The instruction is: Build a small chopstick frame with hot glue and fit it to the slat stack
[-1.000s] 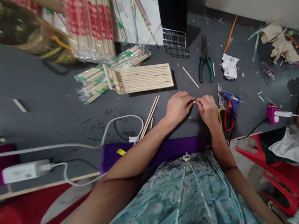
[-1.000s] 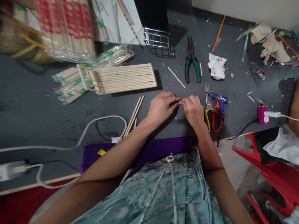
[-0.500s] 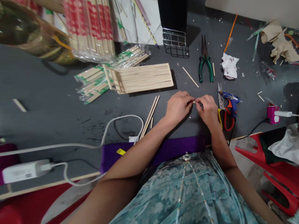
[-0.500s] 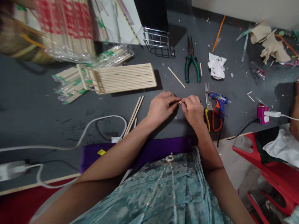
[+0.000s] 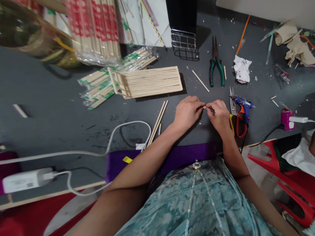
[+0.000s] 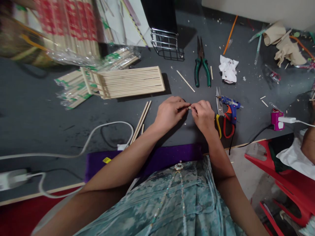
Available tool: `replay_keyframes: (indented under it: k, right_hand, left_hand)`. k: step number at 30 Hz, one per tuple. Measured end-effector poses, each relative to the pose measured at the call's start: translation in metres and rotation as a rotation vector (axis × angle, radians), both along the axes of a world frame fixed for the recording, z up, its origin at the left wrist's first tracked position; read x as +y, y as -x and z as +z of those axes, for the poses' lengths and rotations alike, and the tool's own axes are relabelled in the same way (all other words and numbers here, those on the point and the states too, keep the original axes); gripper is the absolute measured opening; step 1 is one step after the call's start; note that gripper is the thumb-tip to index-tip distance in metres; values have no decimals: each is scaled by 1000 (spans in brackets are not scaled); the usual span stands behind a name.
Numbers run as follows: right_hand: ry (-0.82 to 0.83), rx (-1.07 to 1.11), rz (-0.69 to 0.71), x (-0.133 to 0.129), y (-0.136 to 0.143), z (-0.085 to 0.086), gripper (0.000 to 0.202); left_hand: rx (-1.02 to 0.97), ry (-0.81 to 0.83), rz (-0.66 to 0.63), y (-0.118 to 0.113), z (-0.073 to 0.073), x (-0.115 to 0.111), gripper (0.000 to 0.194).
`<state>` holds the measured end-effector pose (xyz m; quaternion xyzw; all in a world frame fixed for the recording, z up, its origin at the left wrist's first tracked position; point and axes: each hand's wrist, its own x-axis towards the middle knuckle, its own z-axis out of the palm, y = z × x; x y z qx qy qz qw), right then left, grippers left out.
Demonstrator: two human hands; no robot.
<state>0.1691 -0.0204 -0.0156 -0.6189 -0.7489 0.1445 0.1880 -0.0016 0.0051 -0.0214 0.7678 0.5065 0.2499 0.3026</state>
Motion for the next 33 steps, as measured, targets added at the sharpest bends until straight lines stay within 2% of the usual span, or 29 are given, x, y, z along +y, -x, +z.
replay_keyframes:
  k: [10,21,28,33]
  right_hand:
    - [15,22,2,0,-1,0,16]
    - [-12,40,-3,-1,-2,2,15]
    - [-9,83,-37,-4,-2,10,17]
    - [-23,6,22,-7,12,14,19]
  left_hand:
    - [-17,11,3,0,1,0,24]
    - [-165,87,34,10,6,7,29]
    - [-146,84,-50,16,1,19,32]
    - [-147,82,-58,17,3,21,31]
